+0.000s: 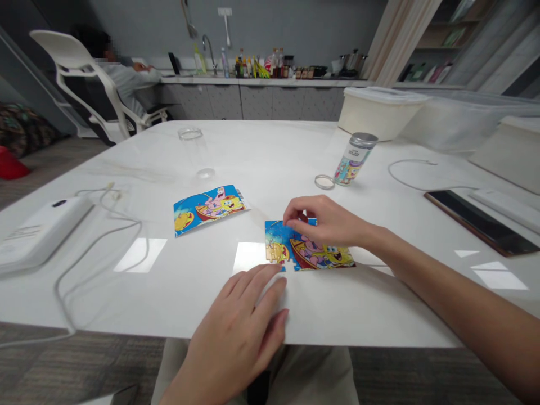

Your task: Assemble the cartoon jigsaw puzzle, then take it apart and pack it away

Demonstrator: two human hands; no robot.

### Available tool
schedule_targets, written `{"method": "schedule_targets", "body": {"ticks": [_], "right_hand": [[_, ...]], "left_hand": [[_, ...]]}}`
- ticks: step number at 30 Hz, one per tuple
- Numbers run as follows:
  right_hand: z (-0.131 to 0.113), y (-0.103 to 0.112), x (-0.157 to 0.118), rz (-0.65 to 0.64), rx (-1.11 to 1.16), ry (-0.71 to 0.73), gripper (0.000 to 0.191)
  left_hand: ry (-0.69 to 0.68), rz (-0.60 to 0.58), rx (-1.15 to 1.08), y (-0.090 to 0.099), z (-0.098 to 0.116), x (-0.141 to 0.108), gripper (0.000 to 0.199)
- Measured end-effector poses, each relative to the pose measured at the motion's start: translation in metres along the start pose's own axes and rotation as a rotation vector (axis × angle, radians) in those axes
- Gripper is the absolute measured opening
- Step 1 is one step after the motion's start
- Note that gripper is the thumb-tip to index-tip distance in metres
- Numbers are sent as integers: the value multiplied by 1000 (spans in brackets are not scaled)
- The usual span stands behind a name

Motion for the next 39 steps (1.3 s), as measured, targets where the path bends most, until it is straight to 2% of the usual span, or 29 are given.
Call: {"method": "schedule_targets", "body": {"ticks": [2,4,7,10,13,15,18,21,25,30,36,39], "right_hand": [[9,9,4,186,-63,-91,12],[23,16,7,277,-175,-176,12],[47,23,9,266,-361,-229,14],[60,27,9,211,-455,-225,20],[63,32,8,172,-508,-217,23],[63,36,7,163,-539,-241,24],[67,40,6,114,-548,-313,23],[71,39,6,56,-505,-358,22],[71,37,6,36,-452,-343,24],[68,36,6,22,-425,-359,20],[65,34,7,65,-375,-400,10],[56,34,8,75,-317,-363,7]], "left_hand": [[26,74,-14,7,-1,1,20],[23,104,-2,16,-5,10,15],[-84,82,103,31,-16,40,10],[-220,24,254,38,-36,87,21],[-335,-67,340,28,-64,128,26],[-401,-95,393,14,-86,143,28],[-439,-118,476,-8,-112,143,29],[-425,-229,487,-22,-122,129,27],[-389,-270,416,-26,-114,117,25],[-385,-270,384,-29,-103,117,24],[-388,-289,342,-32,-104,115,23],[-371,-280,303,-30,-104,116,23]]}}
Point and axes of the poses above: each hand's wrist, its own x-axis towards the middle knuckle, its own y-axis out of the back of the hand, z = x × y, the point moved 1 cm from there along x, towards the middle knuckle, and after that the axes turned 12 degrees about z, right-handed, at the moved point
